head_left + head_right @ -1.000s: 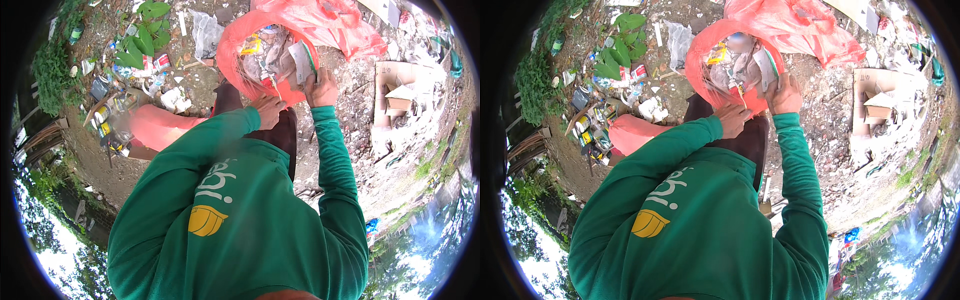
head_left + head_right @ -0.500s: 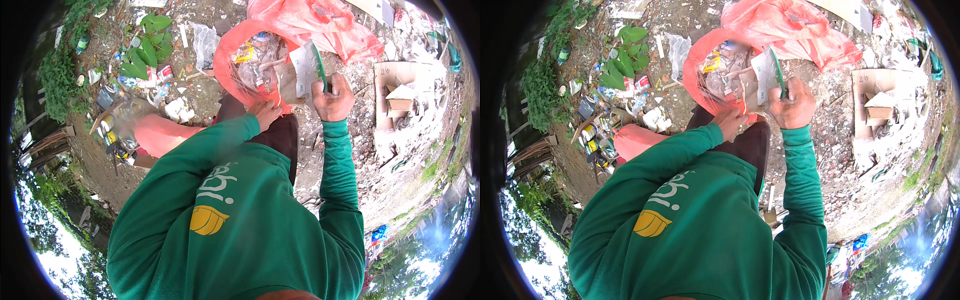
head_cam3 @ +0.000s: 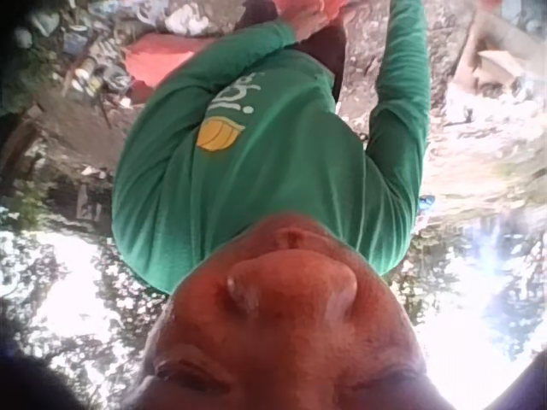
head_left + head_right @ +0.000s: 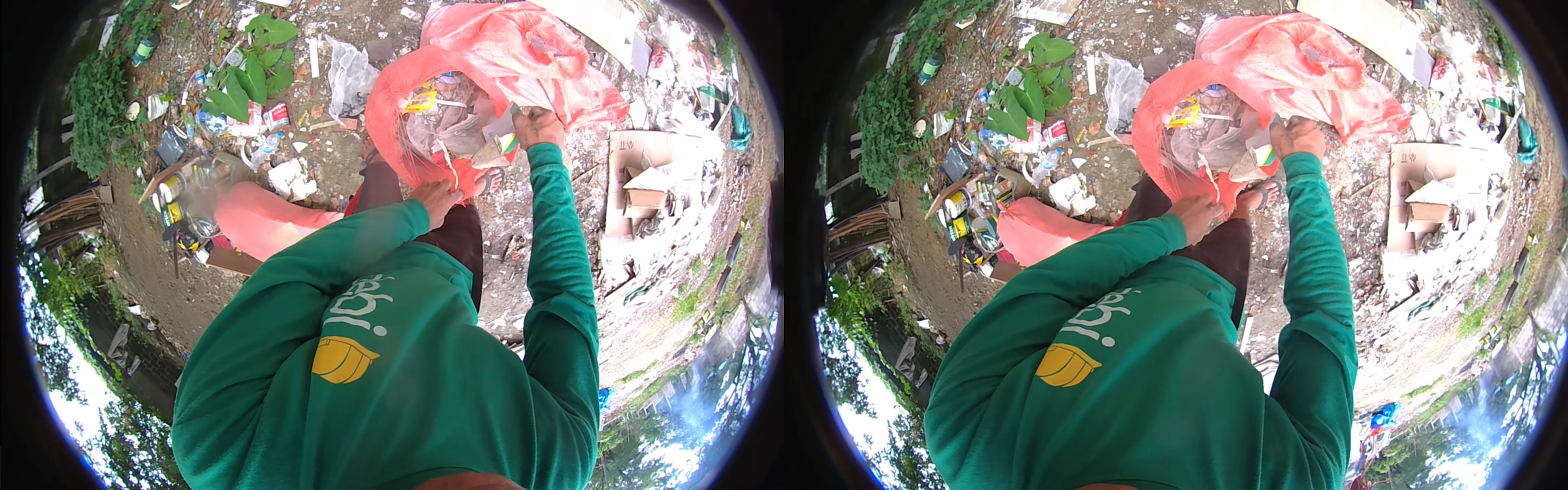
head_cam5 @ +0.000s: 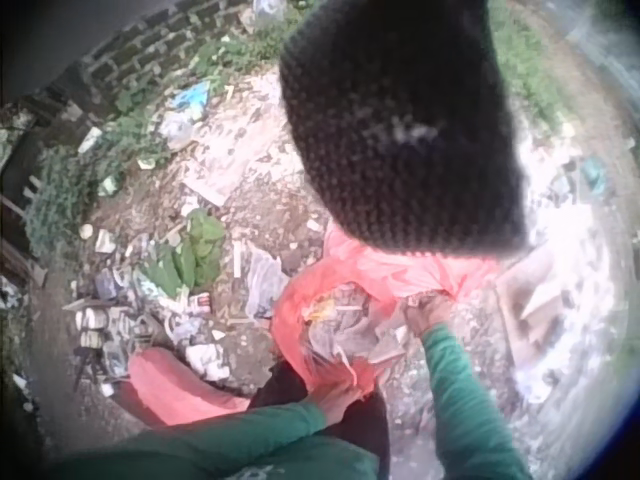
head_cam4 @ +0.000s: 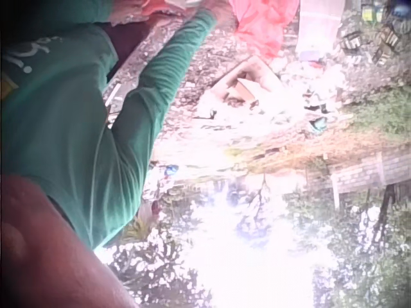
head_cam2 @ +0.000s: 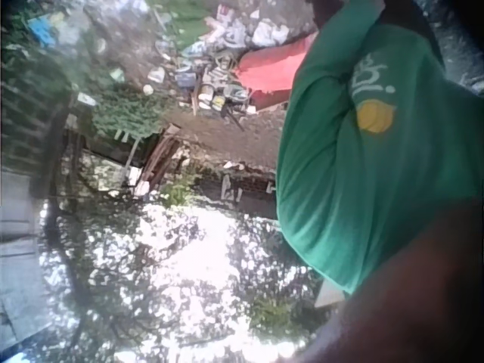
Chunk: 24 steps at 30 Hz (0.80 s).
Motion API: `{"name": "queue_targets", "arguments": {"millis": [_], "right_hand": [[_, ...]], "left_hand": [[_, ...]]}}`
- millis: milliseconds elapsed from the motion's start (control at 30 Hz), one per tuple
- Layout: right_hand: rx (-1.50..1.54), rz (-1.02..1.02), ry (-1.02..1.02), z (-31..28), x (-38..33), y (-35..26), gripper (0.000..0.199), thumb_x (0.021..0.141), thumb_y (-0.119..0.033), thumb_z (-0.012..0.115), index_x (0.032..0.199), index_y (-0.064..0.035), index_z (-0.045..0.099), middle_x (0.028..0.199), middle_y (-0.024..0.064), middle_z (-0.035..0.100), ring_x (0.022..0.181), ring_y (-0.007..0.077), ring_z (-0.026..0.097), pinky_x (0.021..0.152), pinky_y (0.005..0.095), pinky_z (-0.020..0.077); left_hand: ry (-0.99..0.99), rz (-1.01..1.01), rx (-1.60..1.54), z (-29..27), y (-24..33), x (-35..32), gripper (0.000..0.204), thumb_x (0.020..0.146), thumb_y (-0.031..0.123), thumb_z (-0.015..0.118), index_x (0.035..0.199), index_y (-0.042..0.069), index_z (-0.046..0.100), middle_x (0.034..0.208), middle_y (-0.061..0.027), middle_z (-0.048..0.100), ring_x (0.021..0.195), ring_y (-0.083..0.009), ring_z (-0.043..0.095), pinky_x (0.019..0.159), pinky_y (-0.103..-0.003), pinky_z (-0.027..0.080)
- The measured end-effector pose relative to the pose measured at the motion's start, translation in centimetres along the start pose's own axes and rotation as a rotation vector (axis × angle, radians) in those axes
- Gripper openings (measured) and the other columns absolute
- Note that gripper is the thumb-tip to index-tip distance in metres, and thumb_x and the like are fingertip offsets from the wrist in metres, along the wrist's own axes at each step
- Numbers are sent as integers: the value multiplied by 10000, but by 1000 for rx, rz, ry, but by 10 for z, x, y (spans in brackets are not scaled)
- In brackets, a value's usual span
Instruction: The person sorts recyclable materials from a cluttered outdoor area into red plastic bags. They pick up items such as plastic bottles, cans, and paper, placing them into the bags. The person moves between different piles of debris to collect more items.
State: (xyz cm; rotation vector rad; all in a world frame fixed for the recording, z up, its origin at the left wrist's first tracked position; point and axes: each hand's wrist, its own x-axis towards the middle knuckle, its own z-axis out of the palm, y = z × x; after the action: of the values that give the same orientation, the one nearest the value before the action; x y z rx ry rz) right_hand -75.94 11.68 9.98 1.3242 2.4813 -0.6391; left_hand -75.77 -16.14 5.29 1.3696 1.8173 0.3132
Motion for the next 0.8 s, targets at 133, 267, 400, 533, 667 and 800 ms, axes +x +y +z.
{"name": "queue_targets", "arguments": {"millis": [133,267,400,533,667,800], "right_hand": [[422,528,-364,22,31,39,255,808,-300,593,818,-68,698,610,19,604,483,171,578,542,347,591],[663,574,-630,36,34,79,241,875,-341,542,684,-206,599,545,-48,519,452,100,492,544,330,558],[635,610,-604,38,29,78,155,827,-262,585,800,-110,585,552,-24,397,488,119,439,627,375,600],[643,592,-644,32,25,66,128,833,-249,556,810,-130,599,564,-29,439,491,103,460,624,365,601],[876,594,-671,49,13,76,109,802,-231,585,784,-129,616,571,-33,453,488,107,463,578,334,572],[794,450,-587,50,-12,63,41,687,-161,652,677,-132,625,535,-12,459,426,115,427,399,303,378]], "left_hand": [[49,8,-3,4,-2,-13,459,794,66,623,1241,140,557,1095,-108,548,1016,-324,587,866,-460,473],[83,-6,-7,4,-2,-10,475,802,64,601,1264,165,565,1072,-90,553,1049,-300,568,893,-443,445],[106,-1,1,3,0,-11,472,805,59,587,1261,181,577,1040,-82,545,1019,-290,572,867,-432,442],[111,14,40,3,5,-7,481,809,65,585,1271,198,575,1023,-76,537,1009,-286,565,854,-434,431],[54,-39,4,-4,9,-5,502,797,87,609,1282,210,564,1068,-73,527,1041,-275,554,888,-434,409],[126,-14,68,7,-1,-14,510,789,92,617,1282,215,563,1115,-68,519,1072,-270,543,917,-433,386]]}}
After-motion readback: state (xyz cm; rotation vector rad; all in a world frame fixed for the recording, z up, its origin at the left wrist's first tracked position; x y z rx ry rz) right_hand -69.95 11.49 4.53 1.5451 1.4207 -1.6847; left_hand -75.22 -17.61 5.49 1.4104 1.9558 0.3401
